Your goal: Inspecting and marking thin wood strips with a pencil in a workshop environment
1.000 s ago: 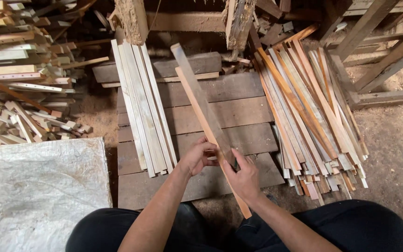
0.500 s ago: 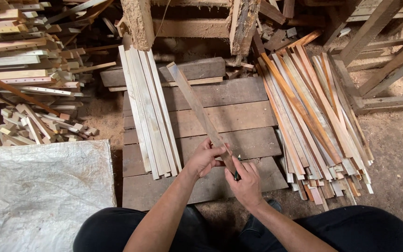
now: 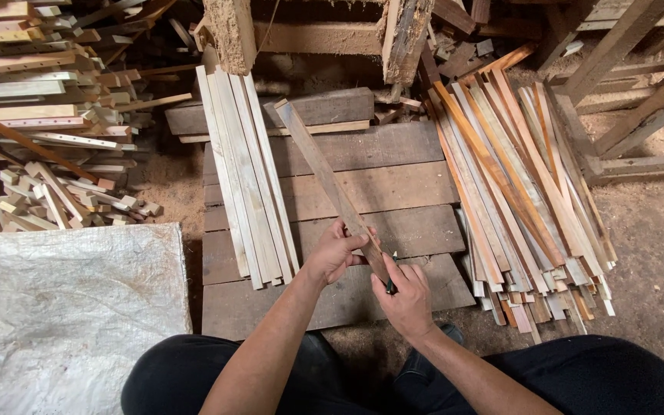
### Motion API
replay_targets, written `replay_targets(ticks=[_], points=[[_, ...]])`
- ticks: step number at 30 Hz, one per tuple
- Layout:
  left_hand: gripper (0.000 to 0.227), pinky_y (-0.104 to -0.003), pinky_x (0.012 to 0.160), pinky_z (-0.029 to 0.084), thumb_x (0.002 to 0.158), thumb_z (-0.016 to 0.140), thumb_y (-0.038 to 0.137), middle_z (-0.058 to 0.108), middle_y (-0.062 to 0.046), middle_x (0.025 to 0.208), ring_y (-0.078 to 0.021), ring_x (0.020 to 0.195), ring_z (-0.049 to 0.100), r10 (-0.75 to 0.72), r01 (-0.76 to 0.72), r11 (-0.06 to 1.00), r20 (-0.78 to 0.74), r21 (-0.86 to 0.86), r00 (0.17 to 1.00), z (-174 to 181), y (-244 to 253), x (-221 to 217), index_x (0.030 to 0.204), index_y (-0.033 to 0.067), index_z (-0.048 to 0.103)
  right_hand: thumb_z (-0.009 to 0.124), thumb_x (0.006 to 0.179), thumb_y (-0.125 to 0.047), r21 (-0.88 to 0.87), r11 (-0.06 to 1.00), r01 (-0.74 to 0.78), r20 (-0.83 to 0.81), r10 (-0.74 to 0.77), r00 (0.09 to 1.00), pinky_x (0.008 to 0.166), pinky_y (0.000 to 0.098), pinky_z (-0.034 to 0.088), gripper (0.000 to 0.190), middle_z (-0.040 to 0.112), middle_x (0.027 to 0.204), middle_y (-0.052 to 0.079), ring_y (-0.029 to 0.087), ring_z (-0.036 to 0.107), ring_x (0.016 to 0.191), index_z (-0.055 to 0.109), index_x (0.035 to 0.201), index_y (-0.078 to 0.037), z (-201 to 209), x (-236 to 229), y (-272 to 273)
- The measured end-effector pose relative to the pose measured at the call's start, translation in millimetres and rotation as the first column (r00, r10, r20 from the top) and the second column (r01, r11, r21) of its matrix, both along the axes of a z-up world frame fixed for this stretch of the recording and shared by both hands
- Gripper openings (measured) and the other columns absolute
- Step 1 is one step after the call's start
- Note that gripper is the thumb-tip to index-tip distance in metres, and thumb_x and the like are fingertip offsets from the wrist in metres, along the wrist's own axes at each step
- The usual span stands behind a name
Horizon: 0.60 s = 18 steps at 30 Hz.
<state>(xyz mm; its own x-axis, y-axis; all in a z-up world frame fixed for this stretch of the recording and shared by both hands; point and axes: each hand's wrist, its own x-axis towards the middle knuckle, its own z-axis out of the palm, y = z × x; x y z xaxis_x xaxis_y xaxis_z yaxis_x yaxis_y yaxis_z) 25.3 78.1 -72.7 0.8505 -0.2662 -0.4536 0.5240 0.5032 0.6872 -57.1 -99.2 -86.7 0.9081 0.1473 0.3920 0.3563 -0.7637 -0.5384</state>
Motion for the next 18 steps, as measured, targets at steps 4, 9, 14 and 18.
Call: replay_targets(ticks=[4, 9, 14, 18], points=[[0.043, -0.053, 0.065, 0.065, 0.087, 0.07, -0.002, 0.075, -0.007, 0.106, -0.0238, 0.092, 0.07, 0.045, -0.048, 0.996, 0.034, 0.08, 0.998, -18.5, -5.8, 1.6, 0.123, 0.0155, 0.055, 0.079, 0.087, -0.027, 0.083, 0.996, 0.029, 0.117, -0.039, 0.992, 0.07, 0.0354, 0.053, 0.04, 0.063, 0.08, 0.008, 0.026, 0.062, 0.076, 0.073, 0.122, -0.009, -9.4, 2.3, -0.1], [0.04, -0.035, 0.053, 0.064, 0.088, 0.072, 0.002, 0.075, -0.008, 0.106, -0.0182, 0.083, 0.07, 0.05, -0.066, 0.982, 0.096, 0.175, 0.994, 1.1, 2.3, 1.9, 0.124, 0.0131, 0.055, 0.079, 0.09, -0.032, 0.19, 0.982, -0.002, 0.011, 0.0, 1.0, 0.072, 0.0391, 0.05, 0.044, 0.065, 0.082, 0.01, 0.029, 0.062, 0.077, 0.072, 0.127, -0.011, -21.7, 10.3, -2.2], [0.041, -0.029, 0.05, 0.062, 0.089, 0.072, 0.005, 0.076, -0.005, 0.105, -0.0154, 0.08, 0.069, 0.031, -0.061, 0.97, 0.13, 0.236, 0.991, 32.4, 15.5, 9.5, 0.125, 0.013, 0.055, 0.079, 0.09, -0.035, 0.437, 0.891, 0.12, -0.392, 0.069, 0.917, 0.085, 0.0399, 0.052, 0.047, 0.077, 0.101, 0.016, 0.026, 0.07, 0.093, 0.072, 0.128, -0.009, 3.1, 16.5, -13.7], [0.042, -0.035, 0.06, 0.064, 0.091, 0.07, 0.006, 0.076, -0.006, 0.108, -0.0163, 0.086, 0.071, 0.009, -0.052, 0.976, 0.198, 0.211, 0.98, 31.3, 21.5, 16.2, 0.129, 0.0137, 0.055, 0.089, 0.081, -0.029, 0.614, 0.74, 0.275, -0.612, 0.226, 0.758, 0.074, 0.03, 0.056, 0.039, 0.08, 0.089, 0.007, 0.01, 0.065, 0.083, 0.078, 0.114, -0.011, 12.7, 12.1, -9.5]])
